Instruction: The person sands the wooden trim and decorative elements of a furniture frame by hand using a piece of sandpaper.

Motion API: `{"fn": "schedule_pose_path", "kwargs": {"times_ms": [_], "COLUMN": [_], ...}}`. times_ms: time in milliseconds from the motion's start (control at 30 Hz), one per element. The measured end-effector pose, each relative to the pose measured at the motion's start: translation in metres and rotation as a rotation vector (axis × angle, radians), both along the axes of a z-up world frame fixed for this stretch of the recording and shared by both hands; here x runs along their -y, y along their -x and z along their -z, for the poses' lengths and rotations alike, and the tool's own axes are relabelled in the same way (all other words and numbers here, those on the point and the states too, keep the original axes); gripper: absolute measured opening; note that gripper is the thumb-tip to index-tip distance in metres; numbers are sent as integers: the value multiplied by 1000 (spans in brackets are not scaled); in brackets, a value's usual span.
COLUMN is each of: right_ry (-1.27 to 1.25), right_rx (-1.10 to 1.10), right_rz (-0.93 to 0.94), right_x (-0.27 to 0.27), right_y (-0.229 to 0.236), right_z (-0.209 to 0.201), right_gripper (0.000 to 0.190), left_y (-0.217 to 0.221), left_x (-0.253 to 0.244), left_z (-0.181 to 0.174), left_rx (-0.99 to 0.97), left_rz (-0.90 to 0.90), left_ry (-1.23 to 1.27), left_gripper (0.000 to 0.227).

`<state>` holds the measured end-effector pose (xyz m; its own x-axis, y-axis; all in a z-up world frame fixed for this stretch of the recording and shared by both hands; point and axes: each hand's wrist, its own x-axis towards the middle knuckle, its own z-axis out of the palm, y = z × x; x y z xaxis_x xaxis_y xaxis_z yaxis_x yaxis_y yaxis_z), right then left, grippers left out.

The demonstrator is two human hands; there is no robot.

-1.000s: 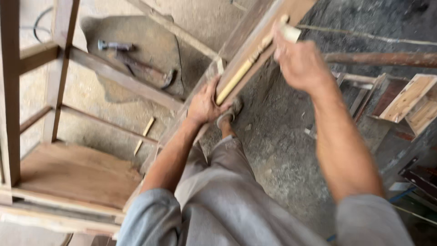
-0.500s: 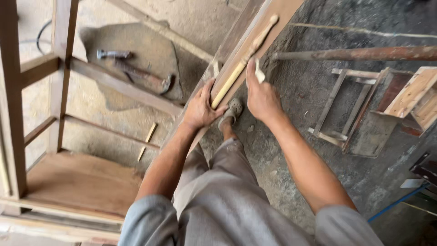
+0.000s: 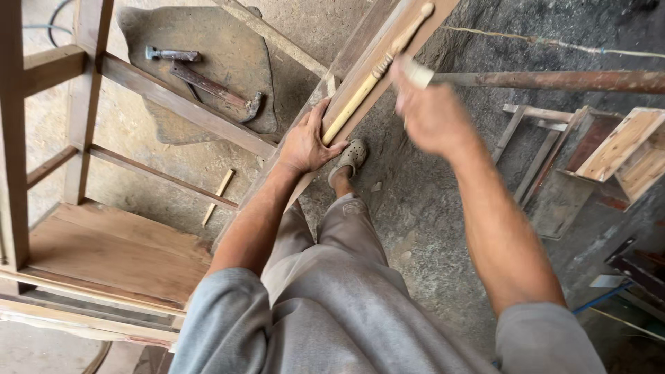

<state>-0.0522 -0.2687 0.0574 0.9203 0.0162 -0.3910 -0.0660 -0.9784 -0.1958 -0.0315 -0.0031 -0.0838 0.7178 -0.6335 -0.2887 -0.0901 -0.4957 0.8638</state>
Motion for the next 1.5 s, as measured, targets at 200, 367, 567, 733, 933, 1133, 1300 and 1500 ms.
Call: {"fn": "schedule_pose_path", "kwargs": {"times_ms": [200,367,567,733,933,1133,1300,1500], "right_ry": [-199,-1303,-1520,-1529,-1286,-947,-911,-703], "right_rx": [39,-362,-271,-231,-194,-174,21,241], "right_rz": [74,701,1011,803,448,79,-320,-718], "right_x": [-56,-49,-84,-55,13,73,77,66], "right_y": [21,77,78,60,33,20,12,20], "right_z": [8,-33,-16,-8,-7,-39,-59,-51], "right_gripper": [55,46,30,19,14,11,14,28], "left_y": [-5,32,50,57,69,99,117,130], "left_x": [-6,-42,-17,2,54,116,144,139], "left_z": [-17,-76,-115,-109,-114,-134,-130,-134], "left_rx": [295,120,-751,-767,-649,-803,-812,-463], "left_rz": [46,-57,-285,-500,-620,-777,-998,-839], "left_ry": [-43,211,755,608,721,776,745,412], "left_gripper": [109,81,35,25,24,30,23,17]}}
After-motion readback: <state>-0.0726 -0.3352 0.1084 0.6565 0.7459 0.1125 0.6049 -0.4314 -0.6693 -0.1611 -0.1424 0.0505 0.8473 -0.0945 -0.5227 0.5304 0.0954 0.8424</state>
